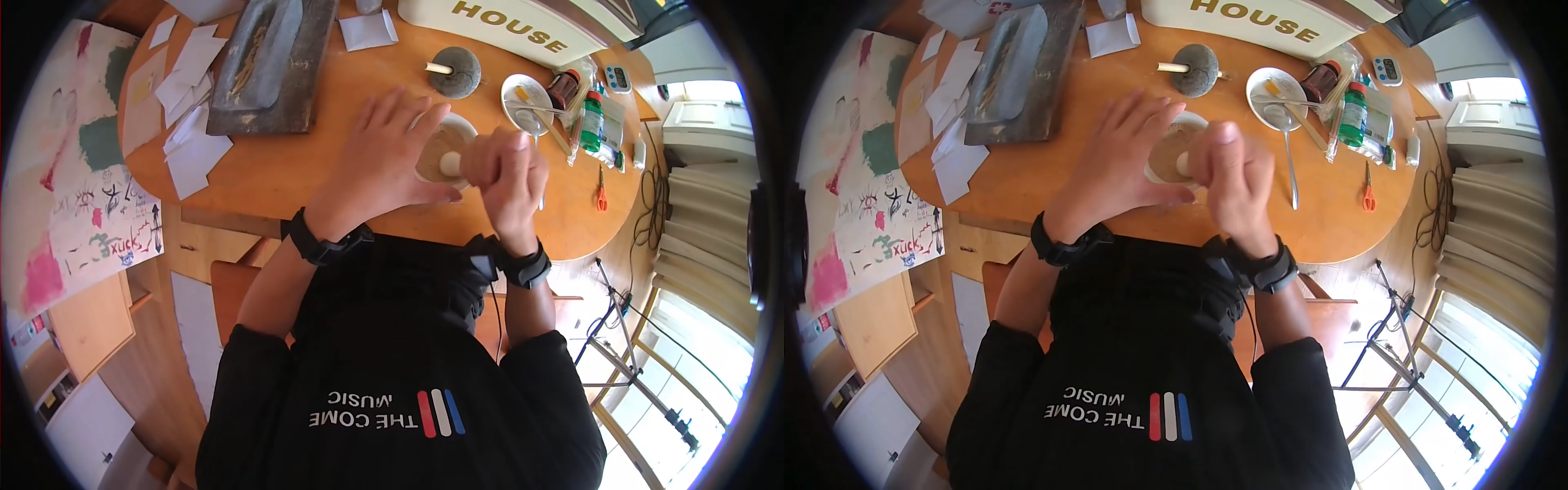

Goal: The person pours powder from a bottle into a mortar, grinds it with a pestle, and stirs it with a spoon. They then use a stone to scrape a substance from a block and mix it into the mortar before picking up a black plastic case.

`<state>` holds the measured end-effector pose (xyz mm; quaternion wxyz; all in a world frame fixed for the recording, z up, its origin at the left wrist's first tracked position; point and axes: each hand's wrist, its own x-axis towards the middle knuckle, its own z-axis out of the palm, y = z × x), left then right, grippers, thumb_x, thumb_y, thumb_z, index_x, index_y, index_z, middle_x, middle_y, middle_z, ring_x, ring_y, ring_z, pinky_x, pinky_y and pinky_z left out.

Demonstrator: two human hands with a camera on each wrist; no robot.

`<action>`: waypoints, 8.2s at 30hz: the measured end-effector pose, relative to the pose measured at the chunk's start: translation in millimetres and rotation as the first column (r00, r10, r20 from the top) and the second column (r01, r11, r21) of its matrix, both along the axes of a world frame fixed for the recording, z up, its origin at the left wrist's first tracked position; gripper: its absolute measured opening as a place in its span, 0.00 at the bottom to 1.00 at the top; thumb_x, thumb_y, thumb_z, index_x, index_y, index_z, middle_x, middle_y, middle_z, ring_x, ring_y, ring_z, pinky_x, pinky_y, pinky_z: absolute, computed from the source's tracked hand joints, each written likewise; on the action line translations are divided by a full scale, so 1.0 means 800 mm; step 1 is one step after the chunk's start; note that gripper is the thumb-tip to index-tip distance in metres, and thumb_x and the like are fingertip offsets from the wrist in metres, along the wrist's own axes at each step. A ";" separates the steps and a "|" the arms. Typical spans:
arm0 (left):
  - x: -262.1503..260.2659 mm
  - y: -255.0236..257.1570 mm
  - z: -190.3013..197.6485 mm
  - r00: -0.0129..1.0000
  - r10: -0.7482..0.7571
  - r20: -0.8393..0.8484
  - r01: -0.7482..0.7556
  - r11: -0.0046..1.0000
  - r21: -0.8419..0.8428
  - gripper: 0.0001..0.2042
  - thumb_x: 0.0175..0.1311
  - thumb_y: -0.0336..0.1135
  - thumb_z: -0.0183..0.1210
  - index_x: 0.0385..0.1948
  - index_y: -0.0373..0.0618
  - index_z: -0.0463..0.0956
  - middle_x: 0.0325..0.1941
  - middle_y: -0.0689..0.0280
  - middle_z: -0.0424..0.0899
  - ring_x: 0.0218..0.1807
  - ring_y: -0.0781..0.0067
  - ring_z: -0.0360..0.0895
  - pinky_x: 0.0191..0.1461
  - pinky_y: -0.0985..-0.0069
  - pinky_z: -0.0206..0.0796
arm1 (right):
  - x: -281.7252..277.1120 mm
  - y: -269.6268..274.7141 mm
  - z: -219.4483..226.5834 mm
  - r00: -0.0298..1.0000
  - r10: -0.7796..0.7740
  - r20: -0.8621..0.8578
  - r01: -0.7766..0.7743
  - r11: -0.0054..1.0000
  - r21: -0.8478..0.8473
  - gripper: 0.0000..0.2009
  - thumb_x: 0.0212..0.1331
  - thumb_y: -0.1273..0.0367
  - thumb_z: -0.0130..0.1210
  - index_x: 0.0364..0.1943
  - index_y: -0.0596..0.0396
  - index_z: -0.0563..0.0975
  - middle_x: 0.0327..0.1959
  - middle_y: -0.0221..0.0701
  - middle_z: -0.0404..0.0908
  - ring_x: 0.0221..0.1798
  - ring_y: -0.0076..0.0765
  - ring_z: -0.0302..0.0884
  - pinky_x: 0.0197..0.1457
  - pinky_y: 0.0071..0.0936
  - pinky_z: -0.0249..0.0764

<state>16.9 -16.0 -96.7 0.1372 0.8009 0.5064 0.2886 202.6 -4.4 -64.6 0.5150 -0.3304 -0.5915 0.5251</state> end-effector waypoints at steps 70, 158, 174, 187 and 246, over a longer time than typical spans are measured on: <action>0.001 0.004 0.007 1.000 -0.027 -0.002 0.027 0.998 -0.054 0.57 0.39 0.63 0.81 0.71 0.39 0.65 0.71 0.49 0.73 0.77 0.38 0.63 0.78 0.37 0.52 | 0.009 0.031 -0.004 0.995 0.068 -0.075 -0.078 0.988 -0.133 0.32 0.85 0.53 0.39 0.16 0.53 0.67 0.15 0.22 0.66 0.21 0.19 0.59 0.25 0.24 0.57; 0.008 0.042 0.070 0.889 -0.295 -0.350 0.102 0.873 -0.477 0.47 0.51 0.64 0.75 0.65 0.40 0.67 0.51 0.49 0.80 0.57 0.44 0.80 0.58 0.55 0.73 | -0.023 0.053 -0.017 0.903 0.046 -0.427 -0.128 0.978 -0.166 0.31 0.85 0.54 0.37 0.18 0.53 0.64 0.13 0.28 0.60 0.15 0.28 0.58 0.22 0.30 0.58; 0.002 0.039 0.049 0.936 -0.272 -0.225 0.159 0.894 -0.419 0.52 0.49 0.69 0.75 0.69 0.40 0.65 0.51 0.47 0.81 0.51 0.42 0.83 0.52 0.54 0.76 | -0.005 0.036 0.001 0.940 0.158 -0.302 -0.251 0.919 -0.303 0.30 0.86 0.54 0.35 0.19 0.52 0.63 0.14 0.26 0.58 0.16 0.26 0.54 0.22 0.28 0.54; -0.022 0.050 0.061 0.922 -0.386 -0.043 0.319 0.815 -0.485 0.40 0.46 0.45 0.80 0.62 0.42 0.71 0.59 0.53 0.81 0.60 0.47 0.79 0.61 0.59 0.72 | -0.033 0.052 -0.006 0.954 -0.007 -0.301 -0.044 0.986 -0.163 0.32 0.84 0.52 0.41 0.16 0.52 0.66 0.14 0.24 0.65 0.18 0.20 0.59 0.23 0.24 0.56; -0.032 0.056 0.041 0.932 -0.358 0.061 0.330 0.766 -0.552 0.53 0.43 0.53 0.81 0.71 0.37 0.62 0.53 0.48 0.86 0.55 0.47 0.85 0.58 0.61 0.75 | -0.037 0.030 0.003 0.991 0.067 -0.120 -0.045 0.983 0.181 0.30 0.86 0.56 0.31 0.21 0.56 0.65 0.14 0.28 0.60 0.17 0.26 0.55 0.24 0.29 0.57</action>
